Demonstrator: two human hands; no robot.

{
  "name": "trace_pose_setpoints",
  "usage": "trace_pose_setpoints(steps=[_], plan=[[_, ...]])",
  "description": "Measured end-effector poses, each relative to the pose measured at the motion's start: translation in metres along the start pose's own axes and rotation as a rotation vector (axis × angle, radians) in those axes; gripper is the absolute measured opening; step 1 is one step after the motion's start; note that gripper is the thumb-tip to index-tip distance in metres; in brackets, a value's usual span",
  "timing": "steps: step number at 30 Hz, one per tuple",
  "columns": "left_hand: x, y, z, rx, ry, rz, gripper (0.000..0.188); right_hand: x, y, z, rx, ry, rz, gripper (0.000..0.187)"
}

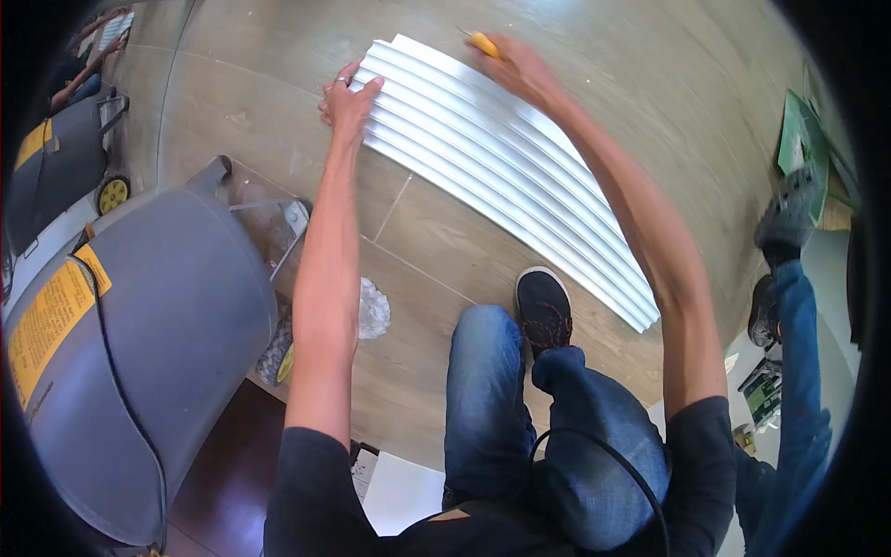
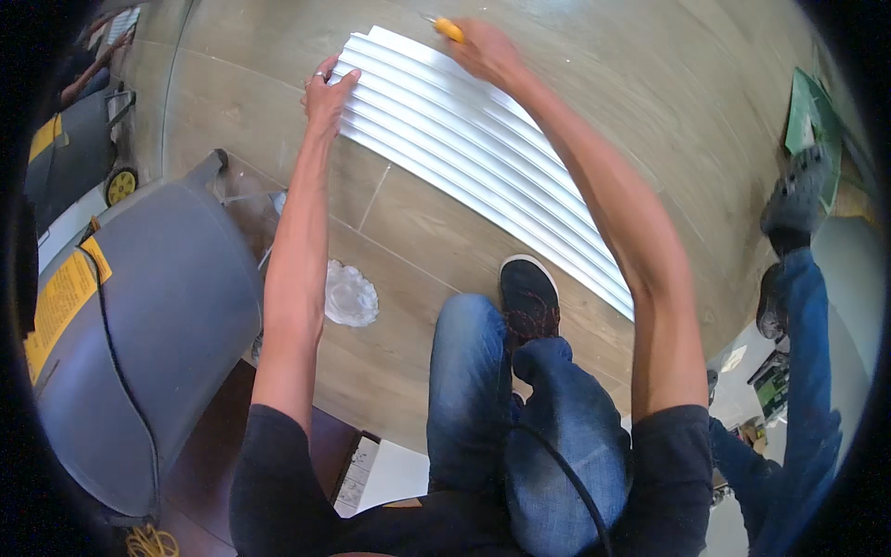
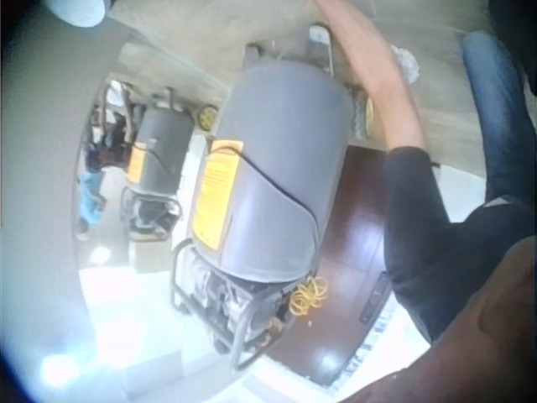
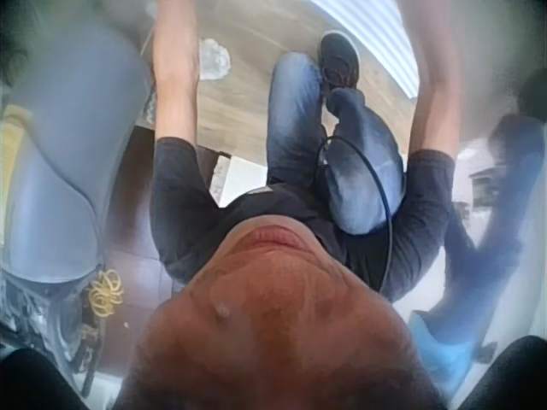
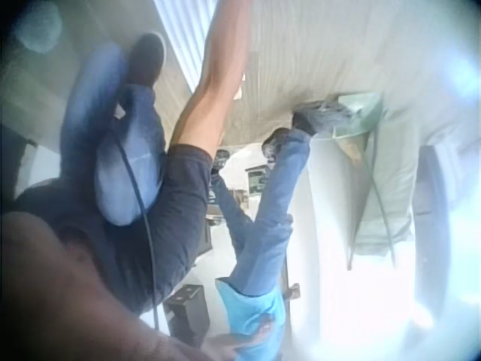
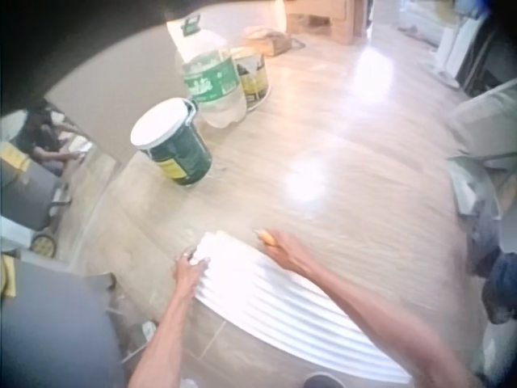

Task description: The person cuts a white corrugated plastic sheet with a utility knife while sitting on the floor.

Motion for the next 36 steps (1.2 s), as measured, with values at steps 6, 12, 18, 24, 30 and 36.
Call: trace_pose_setpoints(steps=[6,12,18,24,30,36], plan=[[0.011,0.019,0.006,-0.114,0.063,-0.003,0.061,-0.084,-0.029,-0.024,0.006,-0.011,0.075,0.029],[0.012,0.014,0.009,-0.106,0.095,-0.014,0.06,-0.1,-0.044,-0.039,0.008,-0.073,0.175,0.022],[0.011,0.016,0.006,-0.091,0.099,-0.012,0.059,-0.104,-0.04,-0.039,0.026,-0.099,0.227,0.019],[0.008,0.011,0.004,0.005,0.072,-0.076,0.056,-0.106,-0.04,-0.043,0.035,-0.139,0.183,0.02],[0.012,0.016,0.004,-0.041,0.074,-0.056,0.056,-0.106,-0.041,-0.044,0.046,-0.147,0.195,0.02],[0.011,0.015,0.006,-0.049,0.08,-0.078,0.059,-0.105,-0.045,-0.043,0.03,-0.153,0.243,0.02]])
Point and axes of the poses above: each hand's wrist, its own x-axis away from the middle knuckle, its own z-axis out of the back of the hand, y = z × x, the point moved 9 cm from there along -x, towards the middle knuckle, and after that the axes turned 10 degrees about -y, right-handed, at the moved point
